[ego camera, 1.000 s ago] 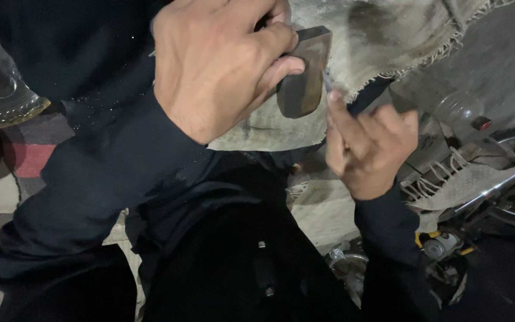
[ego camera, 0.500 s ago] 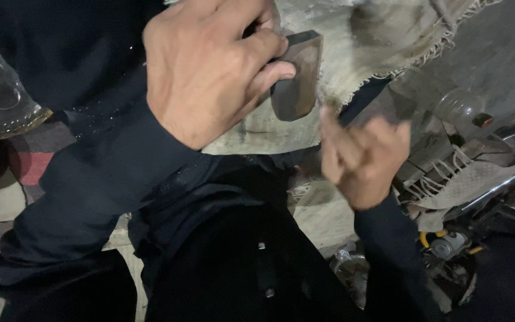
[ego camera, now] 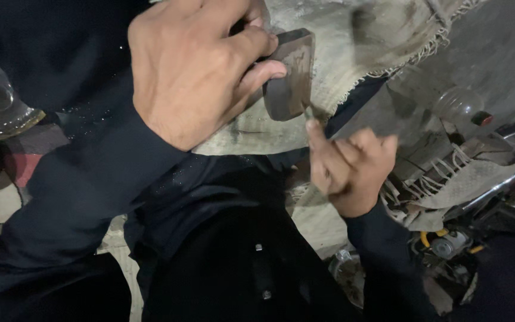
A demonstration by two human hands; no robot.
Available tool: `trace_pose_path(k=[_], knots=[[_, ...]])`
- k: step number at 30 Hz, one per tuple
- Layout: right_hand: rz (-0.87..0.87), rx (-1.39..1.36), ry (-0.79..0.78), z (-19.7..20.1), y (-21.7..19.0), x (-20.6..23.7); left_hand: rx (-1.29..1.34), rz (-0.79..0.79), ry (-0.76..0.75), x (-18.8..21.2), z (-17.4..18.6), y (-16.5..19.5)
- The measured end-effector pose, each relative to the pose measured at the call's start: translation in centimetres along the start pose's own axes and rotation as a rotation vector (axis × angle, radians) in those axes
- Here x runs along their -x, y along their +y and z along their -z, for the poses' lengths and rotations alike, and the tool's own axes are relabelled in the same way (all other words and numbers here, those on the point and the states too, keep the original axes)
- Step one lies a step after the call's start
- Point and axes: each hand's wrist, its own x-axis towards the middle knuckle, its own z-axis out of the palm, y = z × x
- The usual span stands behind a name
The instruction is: The person sits on the floor and decorates brass plates. They hammer a punch against a large brass tray to chase a pattern, then hold a steel punch block and repeatedly tap and dress its tip with a small punch and hammer, repositioning the block between strikes.
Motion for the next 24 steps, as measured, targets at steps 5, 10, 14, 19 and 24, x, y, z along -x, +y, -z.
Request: trace_pose_path(k=[5,10,14,19,24], knots=[[-0.022,0.018,0.094,-1.2,0.5,-0.4,0.002,0.013,-0.022,0.3,-0.4,-0.2],[-0.026,-0.029,0.027,-1.2,1.6,-0.2,0.004,0.011,-0.018,0.4,-0.3,-0.1],[-0.036,-0.011,-0.054,0.1,0.1,0.6,-0.004,-0.002,-0.006,0.3,0.0,-0.1],[0.019,-0.007,0.11,-1.2,0.9,-0.4,-0.031,-0.013,0.008,0.1,-0.3,0.0],[-0.048,-0.08,-0.028,-0.5,1.3,0.2,-0.024,0.01,-0.018,0.3,-0.4,0.1]])
